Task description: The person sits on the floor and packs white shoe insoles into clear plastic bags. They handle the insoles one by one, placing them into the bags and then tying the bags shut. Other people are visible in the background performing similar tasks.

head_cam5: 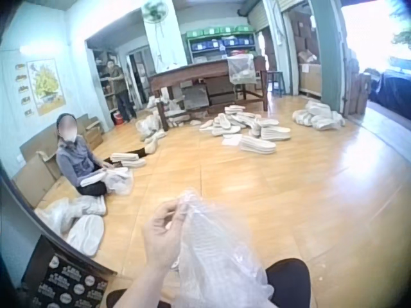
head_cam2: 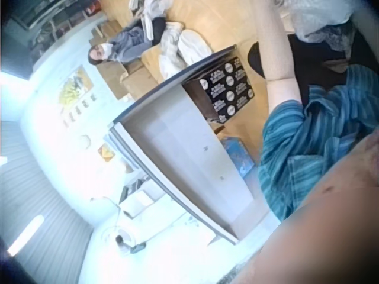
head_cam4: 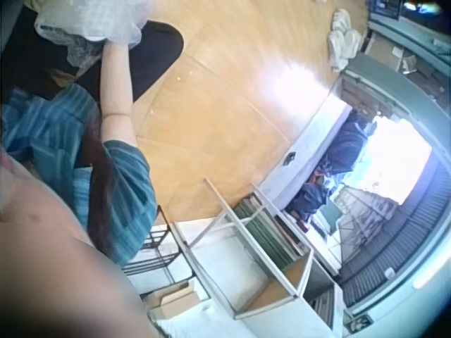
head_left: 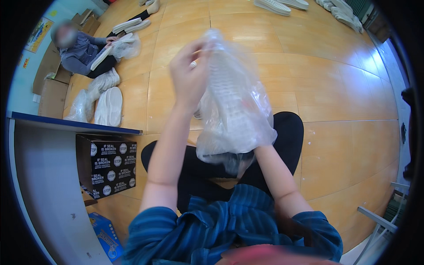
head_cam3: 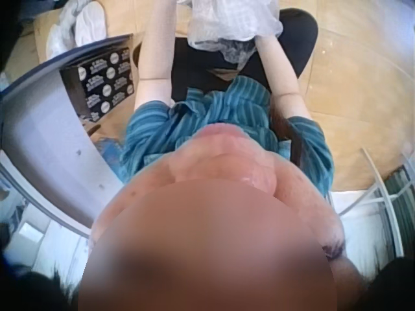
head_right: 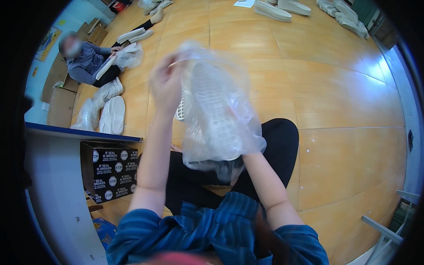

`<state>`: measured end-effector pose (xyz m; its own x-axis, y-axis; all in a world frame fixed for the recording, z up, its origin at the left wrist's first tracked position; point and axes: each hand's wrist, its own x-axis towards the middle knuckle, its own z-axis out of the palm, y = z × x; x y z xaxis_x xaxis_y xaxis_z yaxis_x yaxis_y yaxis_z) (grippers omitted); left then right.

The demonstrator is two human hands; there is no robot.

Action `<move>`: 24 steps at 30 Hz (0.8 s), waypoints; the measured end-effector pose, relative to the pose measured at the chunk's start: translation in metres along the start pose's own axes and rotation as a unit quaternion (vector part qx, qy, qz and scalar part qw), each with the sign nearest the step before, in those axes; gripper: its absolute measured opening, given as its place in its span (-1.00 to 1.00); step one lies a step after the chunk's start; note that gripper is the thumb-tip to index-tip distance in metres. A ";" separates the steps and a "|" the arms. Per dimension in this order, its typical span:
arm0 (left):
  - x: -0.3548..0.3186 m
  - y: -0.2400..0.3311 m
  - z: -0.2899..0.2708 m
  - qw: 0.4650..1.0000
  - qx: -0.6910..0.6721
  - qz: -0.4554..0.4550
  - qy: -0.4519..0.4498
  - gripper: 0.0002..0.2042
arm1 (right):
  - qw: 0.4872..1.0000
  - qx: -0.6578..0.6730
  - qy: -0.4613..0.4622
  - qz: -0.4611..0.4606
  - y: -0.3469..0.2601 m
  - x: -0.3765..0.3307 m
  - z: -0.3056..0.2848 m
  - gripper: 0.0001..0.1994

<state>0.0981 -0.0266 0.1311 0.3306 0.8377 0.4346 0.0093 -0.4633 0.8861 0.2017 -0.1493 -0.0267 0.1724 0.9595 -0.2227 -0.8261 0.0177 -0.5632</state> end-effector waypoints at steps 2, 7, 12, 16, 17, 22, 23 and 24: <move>-0.017 0.003 -0.029 0.997 -0.074 0.011 0.029 -0.59 | 1.000 -0.012 0.004 -0.004 -0.008 0.002 -0.004 -0.30; -0.072 -0.037 -0.034 0.979 -0.171 -0.103 -0.048 -0.12 | 0.997 -0.056 0.034 -0.037 -0.019 0.014 -0.021 -0.31; -0.117 -0.092 -0.007 0.894 -0.250 -0.284 -0.240 0.00 | 0.989 -0.112 0.073 -0.067 -0.014 0.030 -0.029 -0.32; -0.098 -0.133 0.016 0.934 -0.097 -0.254 -0.233 -0.09 | 0.970 -0.200 0.109 -0.086 -0.018 0.065 -0.038 -0.33; -0.096 -0.140 0.023 0.948 -0.062 -0.214 -0.227 -0.10 | 0.964 -0.221 0.119 -0.090 -0.019 0.075 -0.041 -0.33; -0.119 -0.172 0.044 0.938 -0.074 -0.335 -0.060 -0.15 | 0.935 -0.296 0.169 -0.100 -0.014 0.106 -0.058 -0.34; -0.128 -0.176 0.043 0.926 -0.066 -0.371 -0.024 -0.18 | 0.932 -0.303 0.174 -0.101 -0.013 0.108 -0.061 -0.34; -0.139 -0.179 0.039 0.900 -0.066 -0.427 -0.057 -0.27 | 0.928 -0.311 0.178 -0.101 -0.012 0.111 -0.063 -0.35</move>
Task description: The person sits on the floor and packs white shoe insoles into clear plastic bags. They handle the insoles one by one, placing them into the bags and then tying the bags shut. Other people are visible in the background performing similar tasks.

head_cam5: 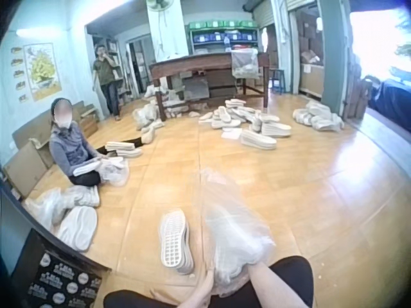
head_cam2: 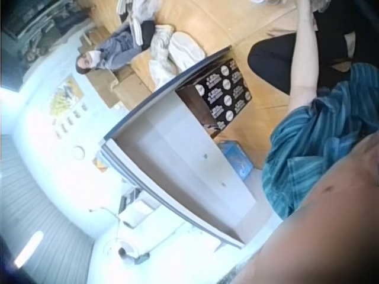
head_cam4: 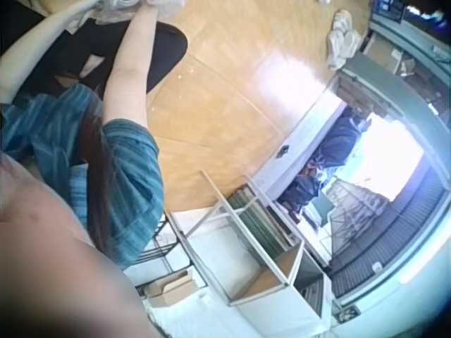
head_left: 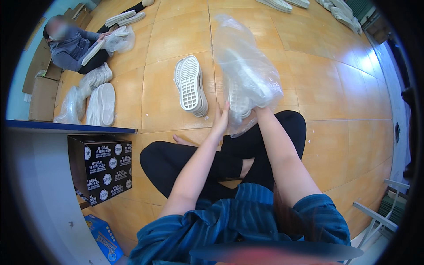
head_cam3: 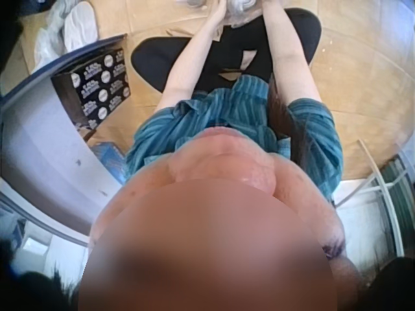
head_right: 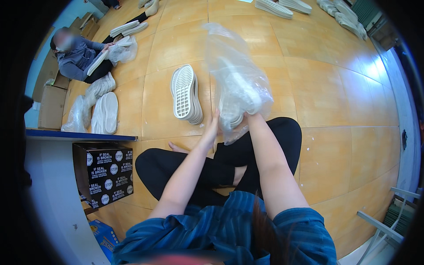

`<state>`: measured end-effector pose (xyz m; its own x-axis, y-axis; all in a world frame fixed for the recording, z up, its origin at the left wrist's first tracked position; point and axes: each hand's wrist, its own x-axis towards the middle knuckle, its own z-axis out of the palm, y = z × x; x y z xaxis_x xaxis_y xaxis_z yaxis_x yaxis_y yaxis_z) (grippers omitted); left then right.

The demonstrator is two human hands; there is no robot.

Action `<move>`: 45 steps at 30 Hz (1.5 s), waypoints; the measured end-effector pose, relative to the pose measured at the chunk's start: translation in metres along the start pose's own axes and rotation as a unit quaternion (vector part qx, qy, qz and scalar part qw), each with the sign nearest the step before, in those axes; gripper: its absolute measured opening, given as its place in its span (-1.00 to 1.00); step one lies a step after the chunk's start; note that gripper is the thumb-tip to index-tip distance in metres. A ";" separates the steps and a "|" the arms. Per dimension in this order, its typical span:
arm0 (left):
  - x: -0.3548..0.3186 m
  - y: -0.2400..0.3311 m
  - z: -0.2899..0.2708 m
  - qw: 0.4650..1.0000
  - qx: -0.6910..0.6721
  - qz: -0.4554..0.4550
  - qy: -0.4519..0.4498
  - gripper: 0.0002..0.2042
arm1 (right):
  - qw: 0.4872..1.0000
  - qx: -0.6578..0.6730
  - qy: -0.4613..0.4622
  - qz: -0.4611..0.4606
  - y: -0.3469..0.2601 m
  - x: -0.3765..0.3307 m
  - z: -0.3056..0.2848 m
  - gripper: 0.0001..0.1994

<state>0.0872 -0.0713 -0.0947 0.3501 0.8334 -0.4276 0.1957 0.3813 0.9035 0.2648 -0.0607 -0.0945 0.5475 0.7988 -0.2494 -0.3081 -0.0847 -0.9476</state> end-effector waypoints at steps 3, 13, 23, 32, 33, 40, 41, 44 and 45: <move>-0.006 -0.018 -0.014 0.996 0.070 -0.041 -0.023 -0.52 | 1.000 -0.026 0.006 -0.004 0.000 0.010 -0.003 -0.35; -0.013 -0.026 -0.027 0.995 0.058 0.070 -0.043 -0.79 | 0.990 -0.139 -0.006 0.000 -0.024 0.027 -0.016 -0.37; -0.029 -0.009 -0.008 0.971 0.114 0.210 0.016 -0.22 | 0.885 -0.398 -0.197 -0.137 -0.046 -0.031 -0.048 -0.36; -0.035 0.059 -0.017 0.944 0.212 0.216 -0.134 -0.09 | 0.781 -0.550 0.009 -0.296 -0.001 -0.051 -0.031 -0.46; -0.026 0.069 -0.026 0.922 0.220 0.261 -0.185 -0.11 | 0.795 -0.537 0.026 -0.281 -0.003 -0.049 -0.031 -0.47; 0.072 0.096 -0.122 0.964 0.072 0.254 0.004 -0.44 | 0.747 -0.578 0.051 -0.325 0.005 -0.068 -0.007 -0.60; 0.087 0.085 -0.137 0.966 -0.010 0.240 0.100 -0.44 | 0.761 -0.593 0.046 -0.260 0.000 -0.073 0.001 -0.64; 0.121 0.033 -0.174 0.952 -0.016 0.104 0.287 -0.38 | 0.580 -0.801 -0.101 -0.107 -0.042 -0.106 0.019 -0.66; 0.129 0.015 -0.182 0.964 -0.023 0.015 0.263 -0.36 | 0.657 -0.729 -0.166 -0.100 -0.060 -0.124 0.022 -0.68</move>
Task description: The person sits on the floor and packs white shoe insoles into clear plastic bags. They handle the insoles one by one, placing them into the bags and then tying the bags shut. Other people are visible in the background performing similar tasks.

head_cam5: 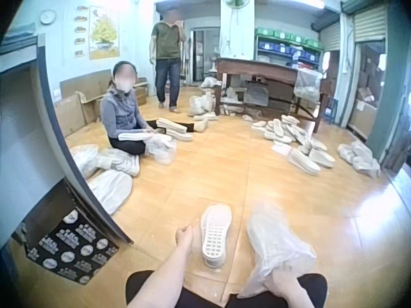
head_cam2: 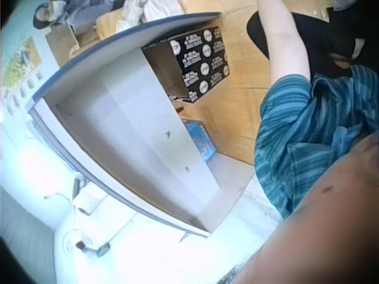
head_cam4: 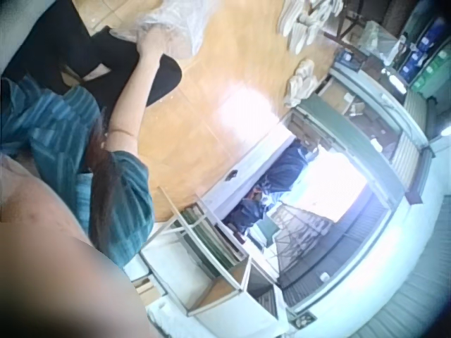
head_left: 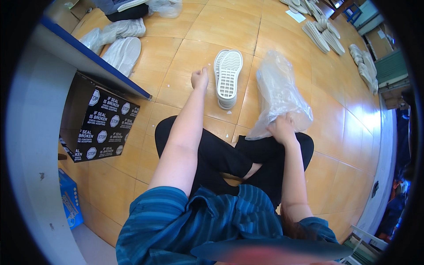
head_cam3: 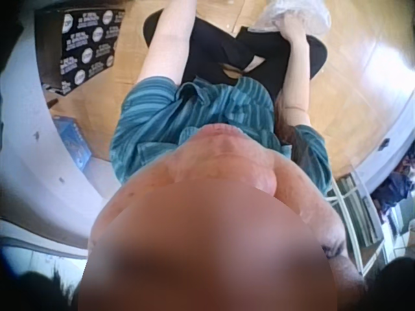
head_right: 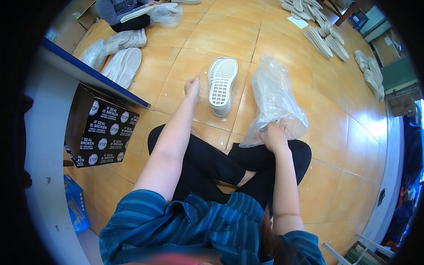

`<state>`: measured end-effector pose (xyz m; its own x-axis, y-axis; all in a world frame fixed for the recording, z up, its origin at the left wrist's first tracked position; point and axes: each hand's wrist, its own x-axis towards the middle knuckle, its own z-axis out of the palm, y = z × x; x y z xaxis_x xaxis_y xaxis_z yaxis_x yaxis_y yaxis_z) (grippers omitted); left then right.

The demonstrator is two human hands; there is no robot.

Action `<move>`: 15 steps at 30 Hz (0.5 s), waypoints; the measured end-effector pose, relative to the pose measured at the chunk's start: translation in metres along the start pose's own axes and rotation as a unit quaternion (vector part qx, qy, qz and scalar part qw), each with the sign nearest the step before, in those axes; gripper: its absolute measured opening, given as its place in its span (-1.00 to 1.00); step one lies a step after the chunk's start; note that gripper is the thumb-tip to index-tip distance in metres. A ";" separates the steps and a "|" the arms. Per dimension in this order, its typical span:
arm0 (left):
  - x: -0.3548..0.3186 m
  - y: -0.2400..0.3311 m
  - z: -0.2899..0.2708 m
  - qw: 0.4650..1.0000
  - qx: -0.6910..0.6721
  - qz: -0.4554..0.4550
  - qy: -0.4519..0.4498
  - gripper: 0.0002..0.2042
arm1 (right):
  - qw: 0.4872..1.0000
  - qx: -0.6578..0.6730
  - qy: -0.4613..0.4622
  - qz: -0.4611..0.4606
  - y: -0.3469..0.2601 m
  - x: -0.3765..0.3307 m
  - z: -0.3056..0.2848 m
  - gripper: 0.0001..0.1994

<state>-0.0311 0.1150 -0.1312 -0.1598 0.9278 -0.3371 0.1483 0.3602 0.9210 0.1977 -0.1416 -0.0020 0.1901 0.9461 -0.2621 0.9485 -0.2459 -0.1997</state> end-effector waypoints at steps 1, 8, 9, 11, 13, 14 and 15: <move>0.011 -0.013 0.002 0.994 0.011 -0.106 -0.003 -0.34 | 0.996 0.075 -0.050 -0.013 -0.008 -0.016 -0.019 -0.69; 0.038 -0.059 0.053 0.972 -0.100 -0.167 -0.128 -0.01 | 0.794 0.593 -0.056 -0.126 -0.062 0.059 -0.021 -0.57; 0.038 -0.062 0.053 0.972 -0.098 -0.165 -0.137 0.02 | 0.773 0.634 -0.022 -0.017 -0.068 0.095 -0.003 -0.50; 0.035 -0.065 0.048 0.972 -0.070 -0.168 -0.151 0.04 | 0.702 0.696 0.012 0.151 -0.076 0.158 0.039 -0.40; 0.029 -0.062 0.043 0.971 -0.023 -0.162 -0.173 0.01 | 0.641 0.739 -0.019 0.206 -0.078 0.193 0.079 -0.34; 0.025 -0.057 0.042 0.958 -0.075 -0.165 -0.223 0.00 | 0.615 0.767 -0.055 0.173 -0.084 0.201 0.098 -0.32; 0.018 -0.052 0.041 0.937 -0.136 -0.159 -0.280 -0.02 | 0.585 0.792 -0.100 0.141 -0.086 0.206 0.111 -0.31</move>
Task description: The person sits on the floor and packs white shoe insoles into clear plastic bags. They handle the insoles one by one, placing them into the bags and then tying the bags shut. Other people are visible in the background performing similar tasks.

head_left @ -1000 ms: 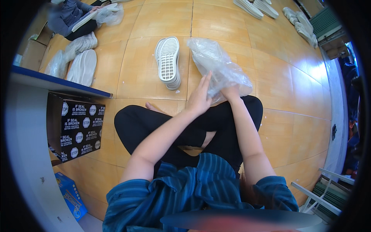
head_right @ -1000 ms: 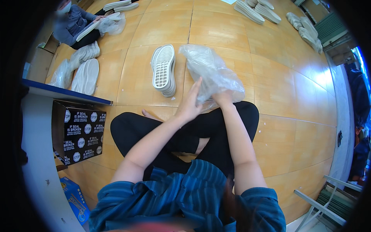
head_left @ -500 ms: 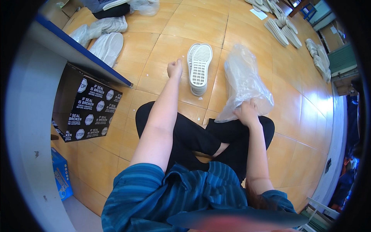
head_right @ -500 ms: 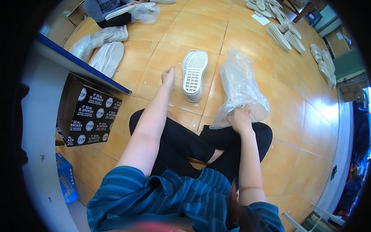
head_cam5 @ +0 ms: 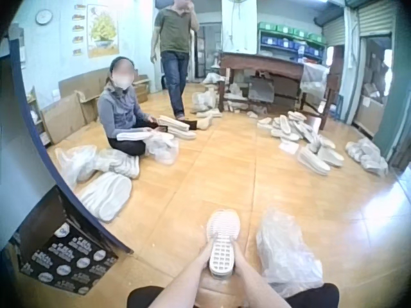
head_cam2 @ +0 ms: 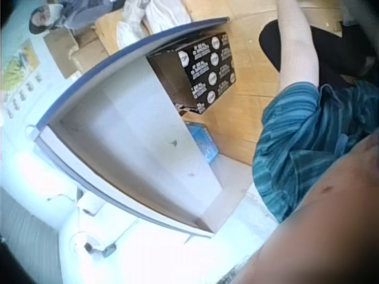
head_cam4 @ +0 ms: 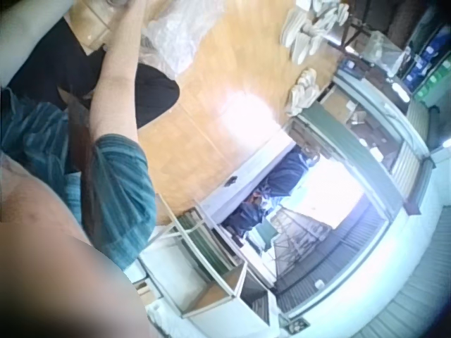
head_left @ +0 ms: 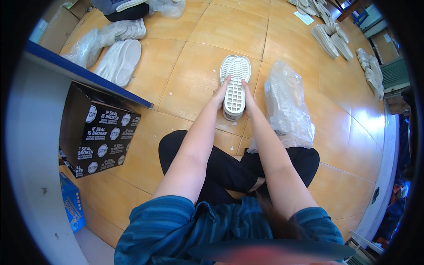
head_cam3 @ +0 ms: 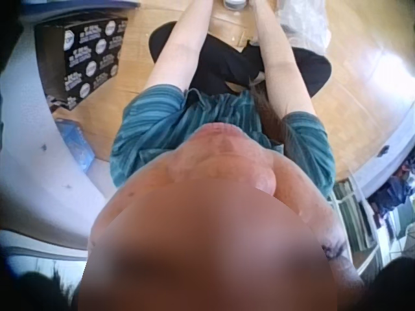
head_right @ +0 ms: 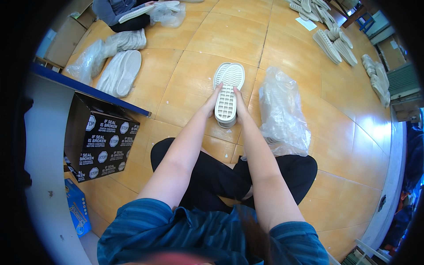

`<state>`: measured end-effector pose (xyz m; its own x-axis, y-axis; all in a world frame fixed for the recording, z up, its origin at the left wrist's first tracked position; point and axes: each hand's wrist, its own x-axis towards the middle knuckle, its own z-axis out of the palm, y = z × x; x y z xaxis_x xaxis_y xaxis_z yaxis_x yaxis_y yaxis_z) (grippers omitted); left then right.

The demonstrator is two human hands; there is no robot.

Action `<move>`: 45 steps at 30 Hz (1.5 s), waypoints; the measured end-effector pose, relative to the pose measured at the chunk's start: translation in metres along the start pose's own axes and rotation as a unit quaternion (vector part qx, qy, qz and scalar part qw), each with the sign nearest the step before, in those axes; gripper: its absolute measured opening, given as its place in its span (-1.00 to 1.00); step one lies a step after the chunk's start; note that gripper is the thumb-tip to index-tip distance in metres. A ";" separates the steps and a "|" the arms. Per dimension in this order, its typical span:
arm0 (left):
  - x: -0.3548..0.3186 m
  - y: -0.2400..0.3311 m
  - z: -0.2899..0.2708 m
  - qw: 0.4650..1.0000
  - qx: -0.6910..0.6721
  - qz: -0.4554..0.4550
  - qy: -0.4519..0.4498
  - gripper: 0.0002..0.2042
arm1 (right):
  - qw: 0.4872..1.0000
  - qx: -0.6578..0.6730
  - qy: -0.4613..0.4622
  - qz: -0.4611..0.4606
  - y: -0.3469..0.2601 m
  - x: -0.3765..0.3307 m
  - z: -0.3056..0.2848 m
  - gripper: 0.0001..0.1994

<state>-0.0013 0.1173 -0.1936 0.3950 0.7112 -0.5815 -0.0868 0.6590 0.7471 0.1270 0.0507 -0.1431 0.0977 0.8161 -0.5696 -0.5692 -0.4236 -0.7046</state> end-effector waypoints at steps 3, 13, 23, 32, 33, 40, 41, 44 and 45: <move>-0.022 0.014 0.017 0.995 -0.051 -0.016 -0.087 -0.17 | 0.998 0.025 -0.054 0.001 0.007 -0.004 -0.009 -0.34; -0.133 0.054 0.086 0.953 -0.161 0.017 -0.257 -0.50 | 0.943 -0.226 0.004 -0.245 -0.077 -0.174 -0.026 -0.32; -0.290 0.007 0.214 0.725 0.376 0.465 -0.342 -0.02 | 0.399 -0.818 0.111 -0.400 -0.177 -0.465 -0.083 0.16; -0.349 -0.084 0.280 0.427 0.577 0.544 -0.435 -0.14 | 0.600 -0.701 0.186 -0.337 0.007 -0.490 -0.192 0.23; -0.348 -0.087 0.280 0.403 0.587 0.558 -0.426 -0.15 | 0.611 -0.696 0.203 -0.317 0.015 -0.486 -0.201 0.23; -0.303 -0.035 0.242 0.721 0.329 0.505 -0.342 -0.68 | 0.763 -0.591 0.200 -0.168 -0.026 -0.487 -0.204 0.06; -0.293 -0.022 0.227 0.746 0.334 0.512 -0.264 -0.77 | 0.789 -0.568 0.170 -0.163 -0.034 -0.486 -0.200 0.02; -0.261 -0.001 0.189 0.643 0.485 0.590 -0.059 -0.74 | 0.959 -0.254 0.099 -0.075 -0.044 -0.478 -0.188 -0.16; -0.251 0.000 0.181 0.569 0.553 0.606 -0.056 -0.68 | 0.983 -0.160 0.077 -0.048 -0.044 -0.471 -0.184 -0.18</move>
<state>0.0647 -0.1056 0.0104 0.7194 0.4194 0.5537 0.2476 -0.8996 0.3597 0.2559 -0.3878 0.0782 0.2749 0.8002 -0.5331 -0.2680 -0.4688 -0.8417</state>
